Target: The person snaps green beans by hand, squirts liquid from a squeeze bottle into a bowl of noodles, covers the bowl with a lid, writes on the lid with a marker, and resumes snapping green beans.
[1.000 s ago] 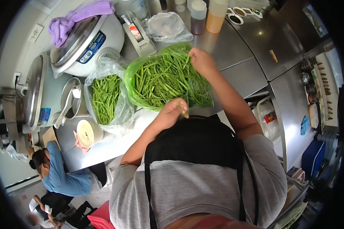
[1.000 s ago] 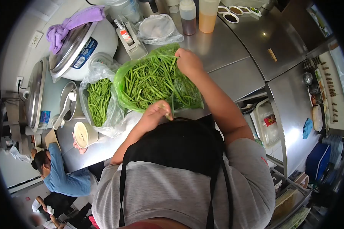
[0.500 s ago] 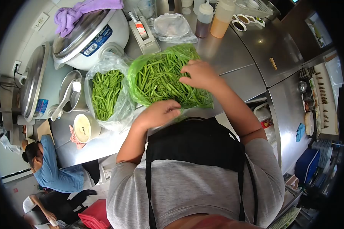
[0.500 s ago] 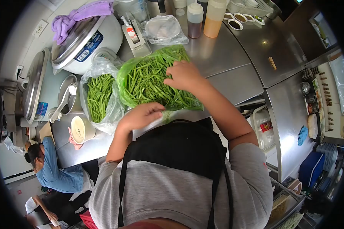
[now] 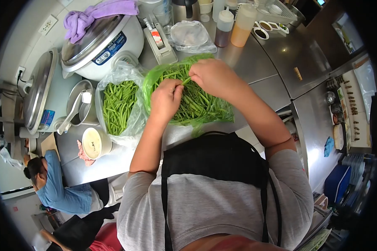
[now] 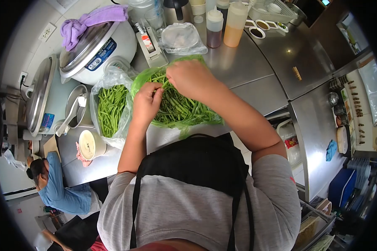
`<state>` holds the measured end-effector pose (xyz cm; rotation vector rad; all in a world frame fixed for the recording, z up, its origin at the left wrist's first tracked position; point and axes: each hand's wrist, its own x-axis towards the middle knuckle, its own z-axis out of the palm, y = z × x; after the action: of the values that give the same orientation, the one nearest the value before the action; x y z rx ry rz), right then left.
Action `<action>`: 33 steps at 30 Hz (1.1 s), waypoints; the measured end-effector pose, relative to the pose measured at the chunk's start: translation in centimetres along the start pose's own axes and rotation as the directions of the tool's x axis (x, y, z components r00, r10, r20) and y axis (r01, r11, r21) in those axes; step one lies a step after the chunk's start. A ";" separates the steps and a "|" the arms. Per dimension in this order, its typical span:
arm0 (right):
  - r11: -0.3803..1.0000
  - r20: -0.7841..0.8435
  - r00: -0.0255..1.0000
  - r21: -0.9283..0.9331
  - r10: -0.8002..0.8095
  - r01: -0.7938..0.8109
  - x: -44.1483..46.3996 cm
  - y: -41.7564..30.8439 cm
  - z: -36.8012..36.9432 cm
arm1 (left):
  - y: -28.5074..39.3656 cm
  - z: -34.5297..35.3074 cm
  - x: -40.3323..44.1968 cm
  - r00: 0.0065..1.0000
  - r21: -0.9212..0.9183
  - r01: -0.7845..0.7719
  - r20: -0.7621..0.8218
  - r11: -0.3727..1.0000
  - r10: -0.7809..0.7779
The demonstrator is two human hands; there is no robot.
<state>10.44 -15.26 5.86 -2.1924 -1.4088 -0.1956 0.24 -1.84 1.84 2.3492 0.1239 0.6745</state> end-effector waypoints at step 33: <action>0.792 0.197 0.961 0.546 0.196 -0.273 -2.6 1.7 5.1 | -2.3 -0.4 0.5 0.897 -0.865 0.308 0.126 0.395 -0.423</action>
<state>10.02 -15.35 -0.09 -1.8599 -1.0559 0.4222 0.65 0.28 0.80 1.1944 0.2720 0.4666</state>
